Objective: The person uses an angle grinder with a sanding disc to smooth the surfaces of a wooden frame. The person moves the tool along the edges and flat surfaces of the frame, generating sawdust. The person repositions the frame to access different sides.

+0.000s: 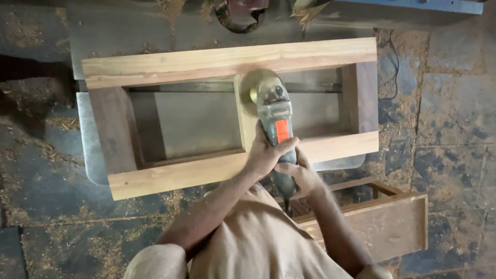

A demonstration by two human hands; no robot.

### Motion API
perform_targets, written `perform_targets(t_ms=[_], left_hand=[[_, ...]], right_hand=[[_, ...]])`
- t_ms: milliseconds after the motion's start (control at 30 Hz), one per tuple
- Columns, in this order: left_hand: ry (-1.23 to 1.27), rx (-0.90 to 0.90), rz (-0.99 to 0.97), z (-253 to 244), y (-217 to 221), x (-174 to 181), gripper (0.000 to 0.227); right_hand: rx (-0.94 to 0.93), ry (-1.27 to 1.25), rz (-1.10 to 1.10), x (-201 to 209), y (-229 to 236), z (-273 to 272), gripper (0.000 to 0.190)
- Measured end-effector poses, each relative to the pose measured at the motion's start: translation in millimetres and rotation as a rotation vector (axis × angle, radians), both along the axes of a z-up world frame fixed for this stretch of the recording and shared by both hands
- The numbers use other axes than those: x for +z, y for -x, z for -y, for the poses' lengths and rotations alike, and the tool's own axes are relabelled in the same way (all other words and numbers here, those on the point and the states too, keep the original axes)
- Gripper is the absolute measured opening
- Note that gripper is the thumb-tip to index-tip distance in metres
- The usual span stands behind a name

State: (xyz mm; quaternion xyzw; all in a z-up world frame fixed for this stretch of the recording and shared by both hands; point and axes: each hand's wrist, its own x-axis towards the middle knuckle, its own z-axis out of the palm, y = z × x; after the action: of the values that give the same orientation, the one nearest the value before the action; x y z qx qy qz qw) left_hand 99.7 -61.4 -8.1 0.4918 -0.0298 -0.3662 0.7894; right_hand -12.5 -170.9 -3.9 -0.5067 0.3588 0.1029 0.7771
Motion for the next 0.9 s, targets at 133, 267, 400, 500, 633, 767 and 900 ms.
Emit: perform_targets(t_ms=[133, 267, 400, 500, 633, 767, 900], left_hand=[[-0.038, 0.002, 0.060, -2, 15, 2, 0.080], [0.023, -0.009, 0.043, -6, 31, 2, 0.078], [0.010, 0.002, 0.014, -13, 48, 0, 0.081], [-0.026, 0.002, 0.007, -19, 60, 1, 0.082], [-0.038, 0.000, 0.006, -28, 78, 1, 0.083], [-0.151, -0.041, 0.026, -37, 102, -2, 0.084], [-0.046, 0.001, 0.068, -44, 133, -4, 0.081]], right_hand=[[-0.011, -0.057, 0.067, 10, 14, -5, 0.071], [0.023, -0.083, 0.090, 13, 28, -7, 0.069], [0.012, -0.100, 0.048, 8, 45, -14, 0.067], [0.036, -0.108, 0.081, 5, 57, -18, 0.067], [0.058, -0.085, 0.089, 5, 73, -23, 0.070], [0.059, -0.084, 0.097, 3, 98, -30, 0.074], [0.076, -0.029, 0.080, -2, 131, -38, 0.071]])
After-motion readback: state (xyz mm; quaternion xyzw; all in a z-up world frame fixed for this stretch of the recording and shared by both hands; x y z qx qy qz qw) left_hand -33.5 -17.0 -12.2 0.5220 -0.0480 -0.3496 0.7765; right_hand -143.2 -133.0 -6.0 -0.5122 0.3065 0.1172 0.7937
